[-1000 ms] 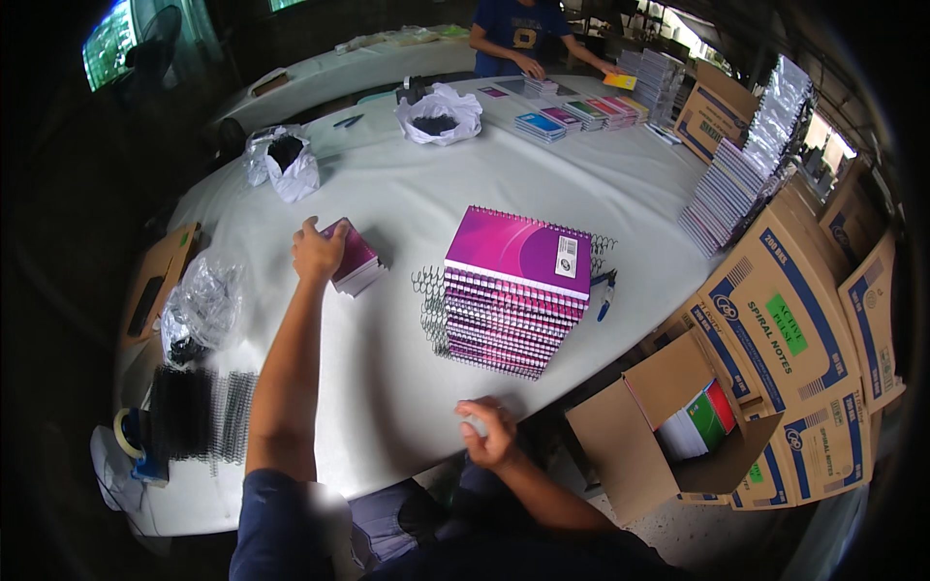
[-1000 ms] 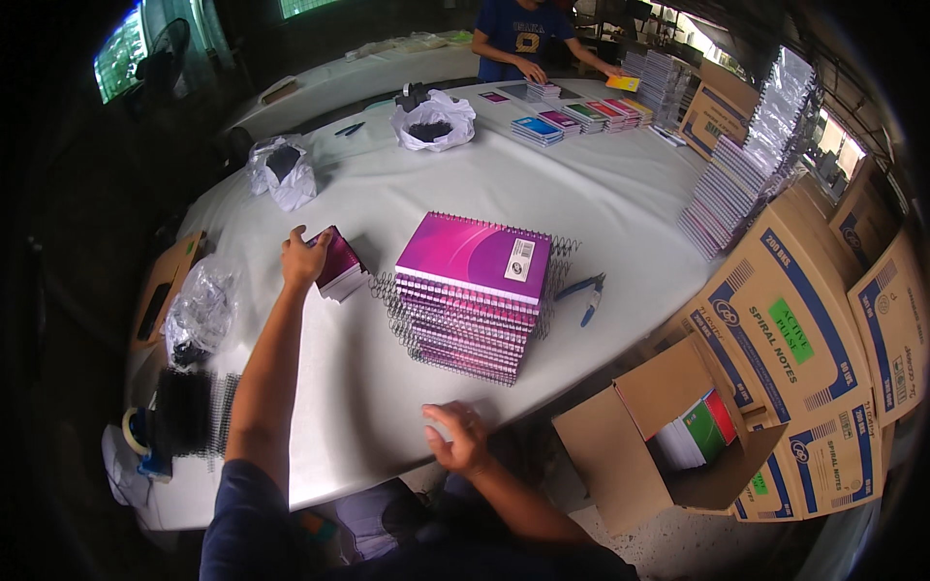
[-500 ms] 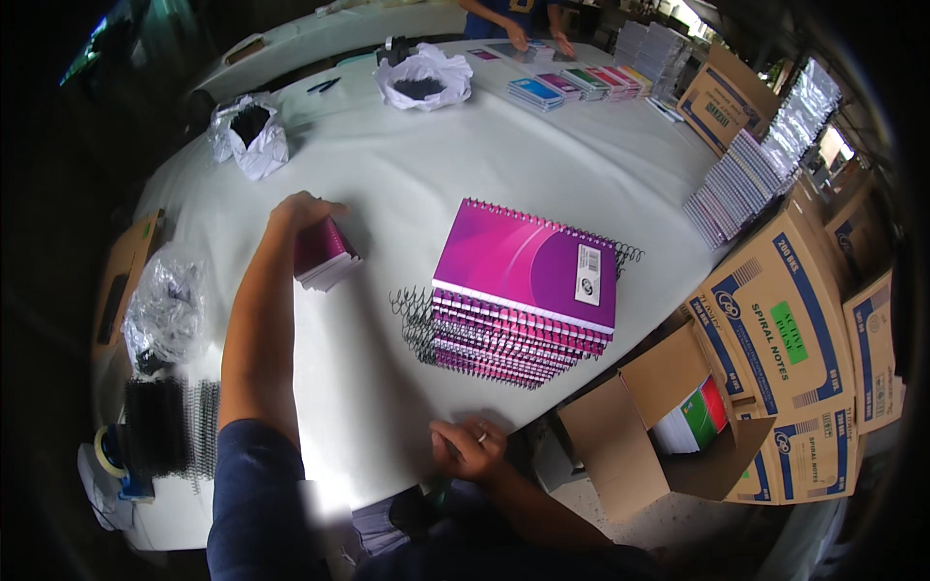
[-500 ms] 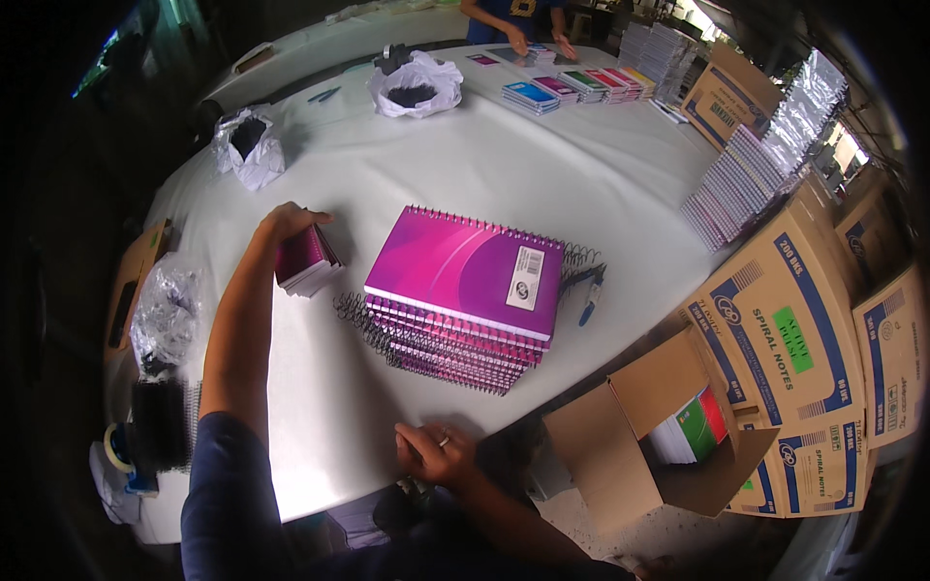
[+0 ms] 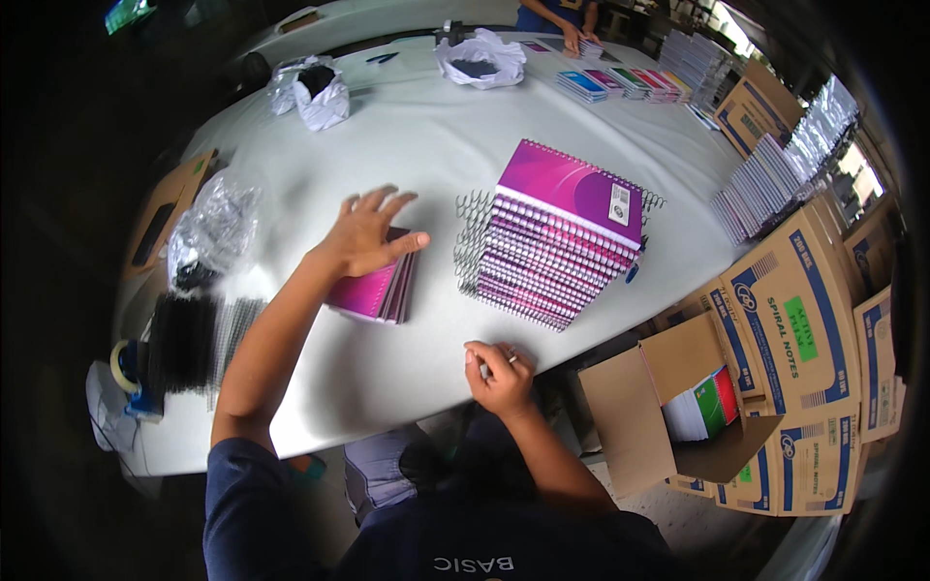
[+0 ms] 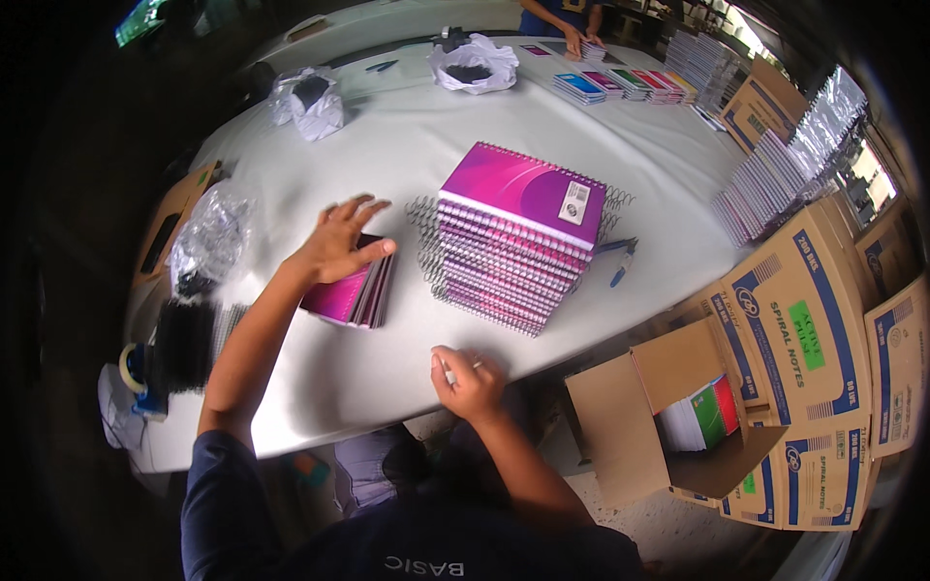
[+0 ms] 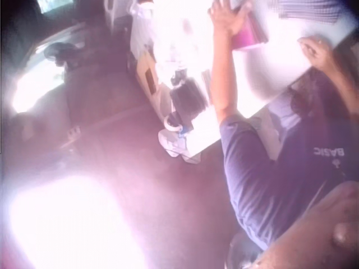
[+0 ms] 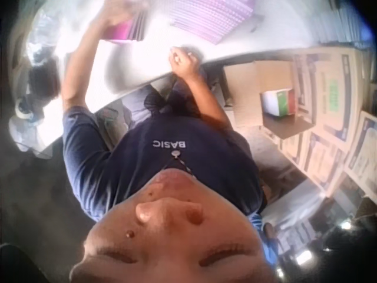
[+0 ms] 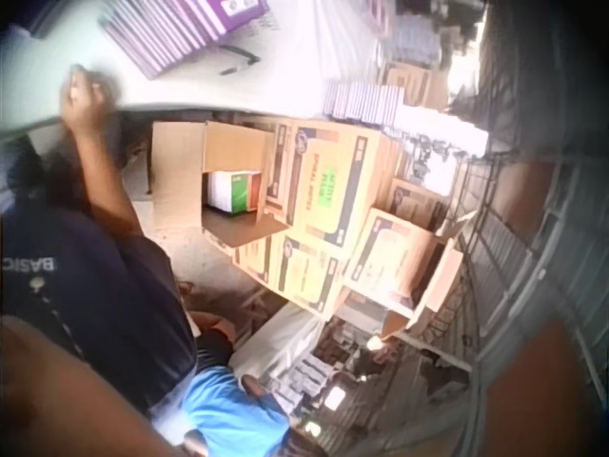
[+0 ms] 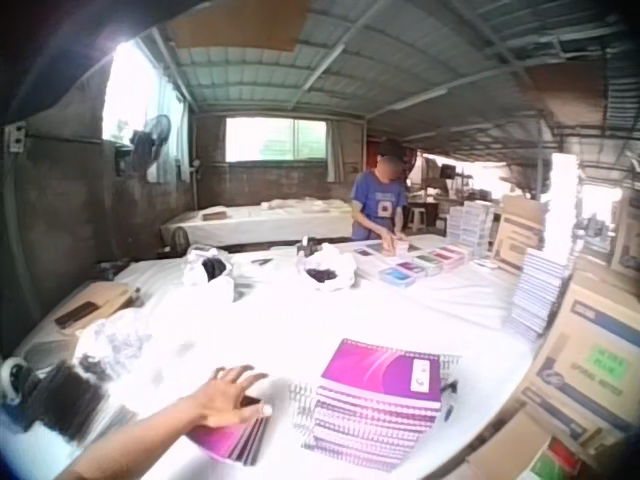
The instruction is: The person threads wire coils through the prepunched holes of notebook covers and pages by hand, aligning the stacks before placing them onto a pile.
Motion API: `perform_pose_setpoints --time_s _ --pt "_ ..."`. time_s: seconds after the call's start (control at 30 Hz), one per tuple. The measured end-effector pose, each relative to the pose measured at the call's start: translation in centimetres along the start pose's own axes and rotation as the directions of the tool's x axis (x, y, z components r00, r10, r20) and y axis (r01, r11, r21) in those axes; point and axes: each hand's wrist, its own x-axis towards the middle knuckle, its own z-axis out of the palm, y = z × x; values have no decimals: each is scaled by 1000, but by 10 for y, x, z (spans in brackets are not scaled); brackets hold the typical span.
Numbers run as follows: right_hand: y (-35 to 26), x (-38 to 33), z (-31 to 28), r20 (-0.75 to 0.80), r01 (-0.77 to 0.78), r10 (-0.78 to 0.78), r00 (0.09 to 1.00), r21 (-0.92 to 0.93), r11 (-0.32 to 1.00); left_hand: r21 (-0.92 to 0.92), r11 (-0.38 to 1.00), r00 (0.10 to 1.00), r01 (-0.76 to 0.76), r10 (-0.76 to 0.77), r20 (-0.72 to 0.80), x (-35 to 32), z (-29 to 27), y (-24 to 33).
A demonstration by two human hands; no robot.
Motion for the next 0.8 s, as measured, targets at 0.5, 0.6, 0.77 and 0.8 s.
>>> perform_pose_setpoints --time_s 0.5,0.6,0.77,0.8 --pt "-95 -16 30 471 -529 246 847 795 298 -6 992 983 129 -129 -131 -201 -36 128" --pt "-94 -3 23 552 -703 463 693 661 262 -276 951 971 143 -189 -147 -206 -45 128" --pt "-63 45 -4 686 -551 103 721 477 685 -746 635 804 202 -542 -244 -205 -25 81" --pt "-60 46 1 685 -567 98 722 504 652 -854 474 824 215 -558 -102 -208 -15 74"
